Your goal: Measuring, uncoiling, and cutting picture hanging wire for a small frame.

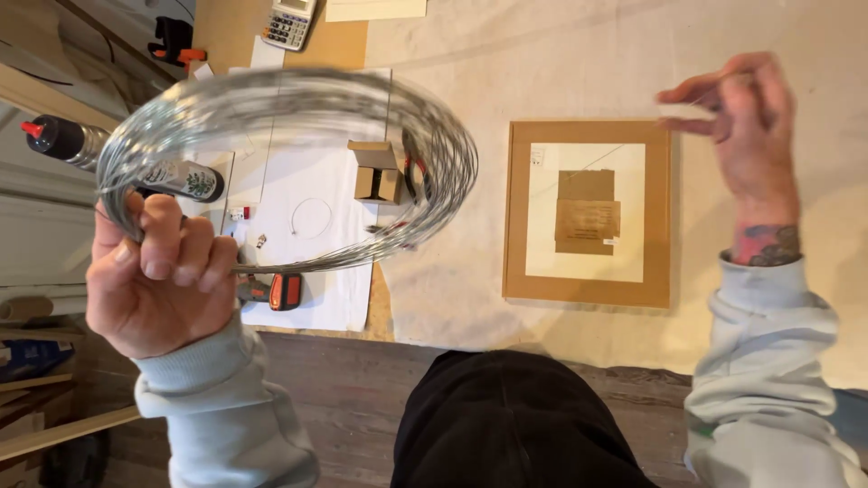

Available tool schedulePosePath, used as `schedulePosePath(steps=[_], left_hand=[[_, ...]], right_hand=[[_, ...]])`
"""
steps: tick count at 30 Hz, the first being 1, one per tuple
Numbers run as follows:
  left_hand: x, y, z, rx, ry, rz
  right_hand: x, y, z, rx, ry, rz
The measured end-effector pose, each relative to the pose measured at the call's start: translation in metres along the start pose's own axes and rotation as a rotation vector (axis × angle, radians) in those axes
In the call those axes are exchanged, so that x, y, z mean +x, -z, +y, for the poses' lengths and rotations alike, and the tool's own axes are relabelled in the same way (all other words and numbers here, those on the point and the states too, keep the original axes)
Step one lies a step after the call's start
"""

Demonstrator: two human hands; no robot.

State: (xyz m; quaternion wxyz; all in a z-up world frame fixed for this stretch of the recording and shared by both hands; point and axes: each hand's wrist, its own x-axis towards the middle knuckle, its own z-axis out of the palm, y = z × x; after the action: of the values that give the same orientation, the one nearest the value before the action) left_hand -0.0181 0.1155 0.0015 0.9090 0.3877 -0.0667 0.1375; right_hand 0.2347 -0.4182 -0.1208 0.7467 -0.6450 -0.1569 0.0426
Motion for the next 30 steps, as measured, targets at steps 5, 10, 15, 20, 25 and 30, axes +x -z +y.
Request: schedulePosePath(steps=[5, 10, 15, 20, 25, 30], left_hand=[[0.029, -0.014, 0.013, 0.350, -0.027, -0.131], [0.027, -0.014, 0.004, 0.713, 0.103, 0.018], [0.032, 0.036, -0.020, 0.889, 0.429, -0.286], [0.026, 0.079, -0.032, 1.222, 0.147, -0.427], [-0.012, 0.109, -0.058, 1.524, -0.223, -0.753], [-0.066, 0.175, -0.075, 1.659, -0.278, -1.092]], right_hand=[[0.007, 0.041, -0.003, -0.398, 0.292, 0.047], [-0.001, 0.108, 0.042, -0.869, 0.324, 0.125], [-0.010, 0.264, 0.195, -0.947, 0.149, 0.104], [0.001, 0.097, 0.090, -0.796, 0.211, -0.019], [0.006, -0.022, 0.038, -0.679, 0.090, -0.074], [-0.026, -0.028, 0.100, -0.298, -0.119, 0.016]])
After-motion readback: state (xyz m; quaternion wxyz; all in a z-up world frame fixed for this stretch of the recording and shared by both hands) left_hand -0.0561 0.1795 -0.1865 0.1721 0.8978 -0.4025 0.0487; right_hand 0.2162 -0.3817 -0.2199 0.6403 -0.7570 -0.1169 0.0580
